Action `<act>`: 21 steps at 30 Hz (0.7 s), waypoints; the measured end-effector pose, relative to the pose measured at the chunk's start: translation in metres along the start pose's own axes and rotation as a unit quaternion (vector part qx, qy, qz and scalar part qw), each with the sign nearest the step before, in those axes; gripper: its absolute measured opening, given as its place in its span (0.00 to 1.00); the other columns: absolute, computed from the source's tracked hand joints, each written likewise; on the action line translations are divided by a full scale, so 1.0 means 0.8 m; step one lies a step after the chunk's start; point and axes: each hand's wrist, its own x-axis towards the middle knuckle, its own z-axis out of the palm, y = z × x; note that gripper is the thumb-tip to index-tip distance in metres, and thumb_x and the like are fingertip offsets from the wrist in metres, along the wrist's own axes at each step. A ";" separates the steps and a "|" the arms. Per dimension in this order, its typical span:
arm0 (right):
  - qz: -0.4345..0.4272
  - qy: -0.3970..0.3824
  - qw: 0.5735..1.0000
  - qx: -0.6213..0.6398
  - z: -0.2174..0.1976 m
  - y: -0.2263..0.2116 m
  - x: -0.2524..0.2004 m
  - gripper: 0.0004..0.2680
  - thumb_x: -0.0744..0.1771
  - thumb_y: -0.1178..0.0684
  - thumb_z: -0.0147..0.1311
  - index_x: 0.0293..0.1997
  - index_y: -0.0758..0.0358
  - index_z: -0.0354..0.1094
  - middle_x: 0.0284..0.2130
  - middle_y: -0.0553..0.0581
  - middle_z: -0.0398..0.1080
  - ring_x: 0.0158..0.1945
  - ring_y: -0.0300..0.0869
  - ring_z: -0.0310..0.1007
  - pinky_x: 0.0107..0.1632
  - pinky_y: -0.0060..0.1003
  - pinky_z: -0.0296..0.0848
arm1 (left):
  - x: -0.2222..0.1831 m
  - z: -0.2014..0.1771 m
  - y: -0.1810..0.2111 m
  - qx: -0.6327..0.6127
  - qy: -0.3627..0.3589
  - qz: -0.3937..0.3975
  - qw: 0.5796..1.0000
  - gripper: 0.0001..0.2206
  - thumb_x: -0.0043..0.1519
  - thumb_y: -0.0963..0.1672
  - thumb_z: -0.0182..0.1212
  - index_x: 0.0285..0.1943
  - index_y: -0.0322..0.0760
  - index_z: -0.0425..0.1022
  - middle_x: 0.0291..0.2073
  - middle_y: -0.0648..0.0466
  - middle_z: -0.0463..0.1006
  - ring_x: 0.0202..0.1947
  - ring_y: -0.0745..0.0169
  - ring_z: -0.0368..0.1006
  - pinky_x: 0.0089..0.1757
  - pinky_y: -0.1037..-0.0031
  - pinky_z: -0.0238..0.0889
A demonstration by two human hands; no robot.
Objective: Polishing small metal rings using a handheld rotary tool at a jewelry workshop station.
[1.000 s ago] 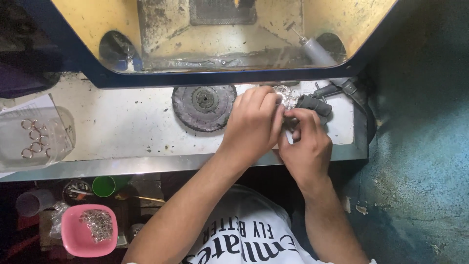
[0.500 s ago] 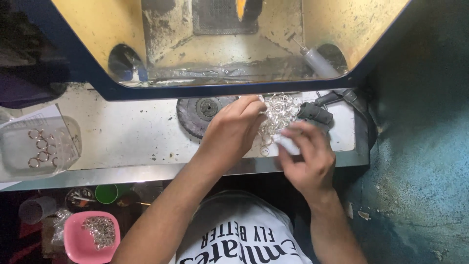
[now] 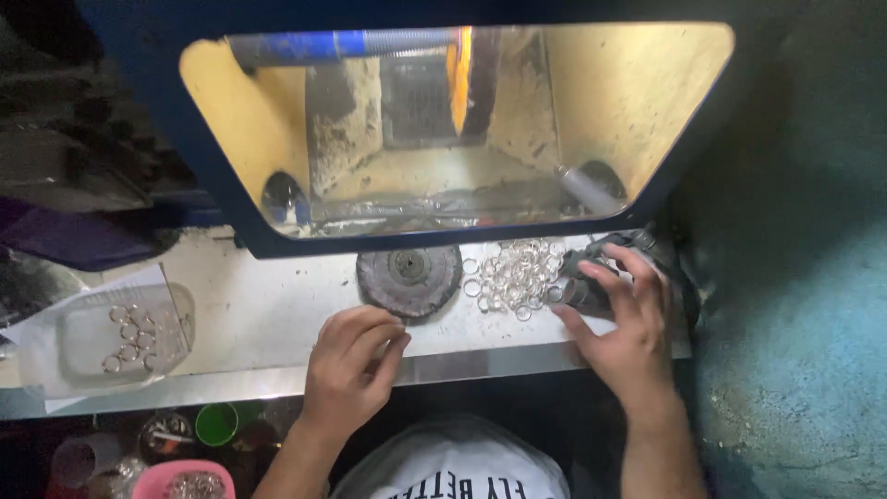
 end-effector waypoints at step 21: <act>-0.225 0.016 0.946 0.231 -0.028 -0.109 -0.016 0.14 0.64 0.41 0.65 0.45 0.59 0.75 0.42 0.52 0.78 0.46 0.47 0.76 0.51 0.42 0.69 | 0.010 0.029 0.077 -0.543 -0.260 -0.324 0.730 0.30 0.51 0.39 0.43 0.69 0.35 0.64 0.59 0.46 0.74 0.63 0.60 0.69 0.59 0.72 0.62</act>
